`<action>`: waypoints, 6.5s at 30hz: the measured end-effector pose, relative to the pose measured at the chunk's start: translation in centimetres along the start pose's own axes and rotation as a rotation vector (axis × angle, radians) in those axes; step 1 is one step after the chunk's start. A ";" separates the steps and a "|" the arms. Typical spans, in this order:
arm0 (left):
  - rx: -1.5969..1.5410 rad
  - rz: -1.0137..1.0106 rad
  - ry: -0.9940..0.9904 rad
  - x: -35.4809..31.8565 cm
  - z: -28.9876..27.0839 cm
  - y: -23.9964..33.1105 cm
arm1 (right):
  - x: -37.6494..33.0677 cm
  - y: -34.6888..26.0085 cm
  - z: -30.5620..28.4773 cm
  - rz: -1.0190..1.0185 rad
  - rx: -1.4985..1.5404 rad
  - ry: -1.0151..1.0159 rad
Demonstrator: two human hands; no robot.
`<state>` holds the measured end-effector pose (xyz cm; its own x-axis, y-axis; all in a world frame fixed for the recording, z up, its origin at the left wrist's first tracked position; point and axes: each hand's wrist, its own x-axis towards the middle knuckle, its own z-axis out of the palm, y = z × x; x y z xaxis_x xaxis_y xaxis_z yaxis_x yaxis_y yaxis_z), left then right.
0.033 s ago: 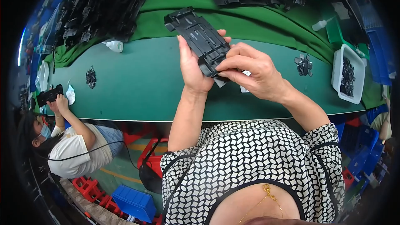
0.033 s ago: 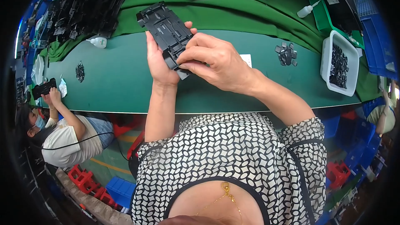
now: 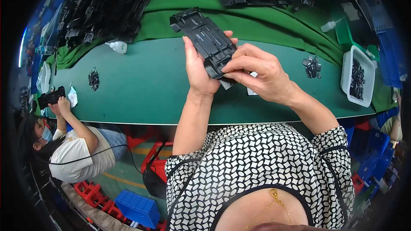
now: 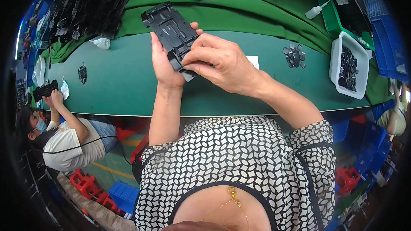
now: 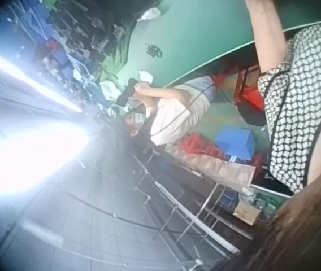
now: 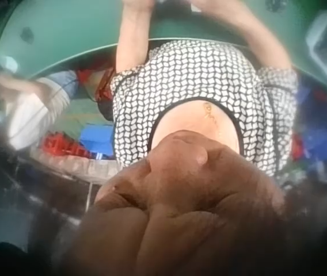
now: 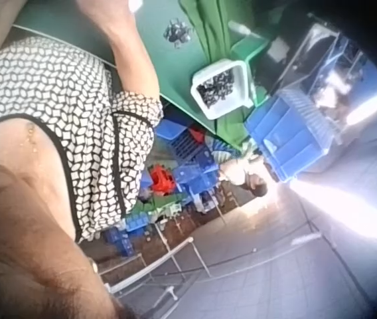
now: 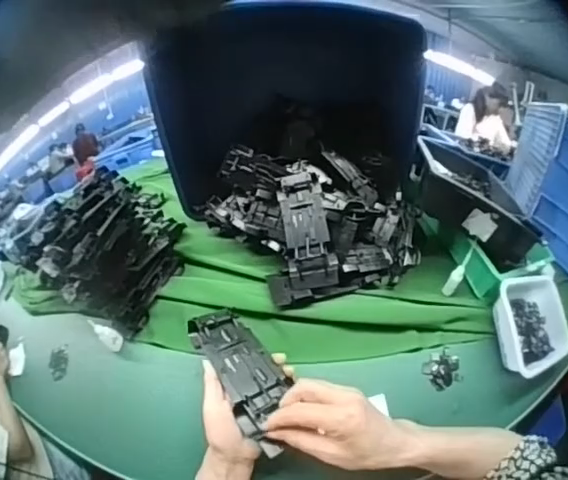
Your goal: Assembling plastic components onto a toy car chassis at a factory workbench.
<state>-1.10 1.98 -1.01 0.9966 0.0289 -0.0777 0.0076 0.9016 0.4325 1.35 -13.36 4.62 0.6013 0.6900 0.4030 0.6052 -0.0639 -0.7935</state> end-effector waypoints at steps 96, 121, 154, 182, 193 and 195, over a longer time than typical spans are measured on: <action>3.247 0.243 0.245 18.0 -6.9 20.0 | -8.6 -0.6 -3.9 0.390 -0.208 0.257; 3.363 0.380 0.523 18.6 -7.7 22.2 | -8.0 -0.2 -3.9 0.448 -0.233 0.217; 3.305 0.249 0.689 19.9 -10.4 28.4 | -7.9 0.3 -4.4 0.499 -0.299 0.207; 1.515 0.227 0.146 23.8 3.5 2.6 | -9.7 0.5 -3.6 0.282 -0.130 0.199; 0.668 0.193 -0.059 17.7 5.8 2.4 | -13.1 -0.7 -6.3 0.269 -0.177 0.303; 0.458 -0.001 -0.006 14.4 4.8 4.9 | -14.2 -0.4 -8.3 0.276 -0.233 0.305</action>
<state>13.68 4.69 4.33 0.9970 0.0245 -0.0741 0.0431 0.6182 0.7849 -3.10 -29.06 3.01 0.8611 0.3831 0.3343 0.4808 -0.3993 -0.7807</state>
